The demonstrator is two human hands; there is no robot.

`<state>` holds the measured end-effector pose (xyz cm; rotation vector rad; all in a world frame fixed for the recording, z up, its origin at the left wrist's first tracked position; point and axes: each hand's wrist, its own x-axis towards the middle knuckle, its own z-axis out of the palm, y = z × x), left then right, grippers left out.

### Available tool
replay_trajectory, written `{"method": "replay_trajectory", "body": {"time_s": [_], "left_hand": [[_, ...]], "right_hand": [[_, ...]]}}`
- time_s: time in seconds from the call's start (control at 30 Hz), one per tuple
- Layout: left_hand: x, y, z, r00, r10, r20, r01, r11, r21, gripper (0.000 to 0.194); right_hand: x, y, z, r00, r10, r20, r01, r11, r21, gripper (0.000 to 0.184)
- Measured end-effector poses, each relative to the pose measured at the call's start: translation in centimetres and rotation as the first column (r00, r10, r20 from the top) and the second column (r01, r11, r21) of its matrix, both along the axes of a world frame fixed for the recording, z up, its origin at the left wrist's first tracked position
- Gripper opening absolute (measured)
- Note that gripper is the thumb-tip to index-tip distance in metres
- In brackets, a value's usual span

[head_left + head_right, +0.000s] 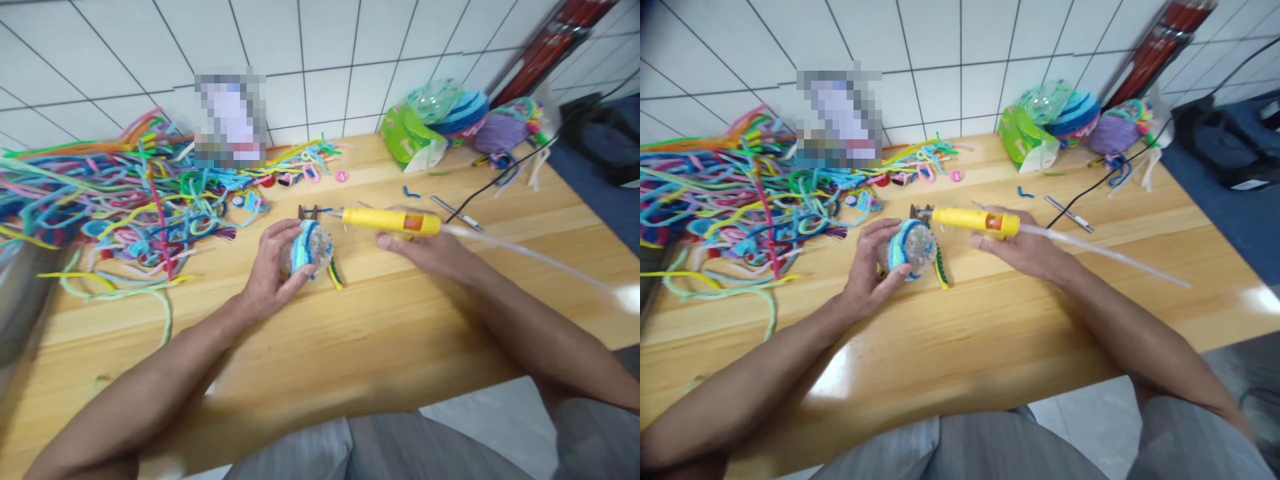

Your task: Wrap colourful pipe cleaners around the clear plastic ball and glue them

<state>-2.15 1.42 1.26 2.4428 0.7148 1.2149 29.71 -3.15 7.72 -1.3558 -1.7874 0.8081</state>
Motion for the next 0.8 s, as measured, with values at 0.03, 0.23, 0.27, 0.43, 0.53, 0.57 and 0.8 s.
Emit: {"method": "replay_trajectory", "body": {"time_s": [0.03, 0.23, 0.27, 0.43, 0.53, 0.57, 0.8], "left_hand": [[0.0, 0.0, 0.0, 1.0, 0.0, 0.003, 0.0, 1.0, -0.002, 0.058], [0.1, 0.0, -0.2, 0.999, -0.009, 0.039, 0.009, 1.0, 0.005, 0.059], [0.1, 0.1, -0.3, 0.999, -0.012, 0.041, 0.012, 1.0, 0.005, 0.06], [0.2, 0.1, -0.3, 0.999, -0.007, 0.043, 0.007, 1.0, 0.005, 0.061], [0.2, 0.1, -0.3, 0.999, -0.004, 0.048, 0.005, 1.0, -0.004, 0.06], [0.1, 0.1, -0.3, 0.999, -0.005, 0.047, 0.005, 1.0, -0.007, 0.06], [0.1, 0.1, -0.3, 0.999, 0.0, 0.038, 0.0, 1.0, 0.003, 0.06]], "right_hand": [[1.0, 0.3, 0.6, 0.998, -0.065, -0.026, 0.065, 0.998, -0.01, 0.038], [9.0, 0.5, 3.0, 0.886, -0.421, 0.193, 0.431, 0.902, -0.013, 0.015], [10.3, 0.1, 2.8, 0.825, -0.508, 0.249, 0.53, 0.847, -0.028, 0.011], [14.6, -1.9, 0.1, 0.558, -0.723, 0.408, 0.811, 0.578, -0.086, 0.025], [15.8, -1.9, -1.3, 0.511, -0.742, 0.434, 0.843, 0.531, -0.084, 0.031], [16.1, -1.8, -1.7, 0.503, -0.744, 0.44, 0.848, 0.522, -0.086, 0.032], [17.5, -1.8, -3.3, 0.515, -0.714, 0.475, 0.793, 0.607, 0.052, 0.021]]}}
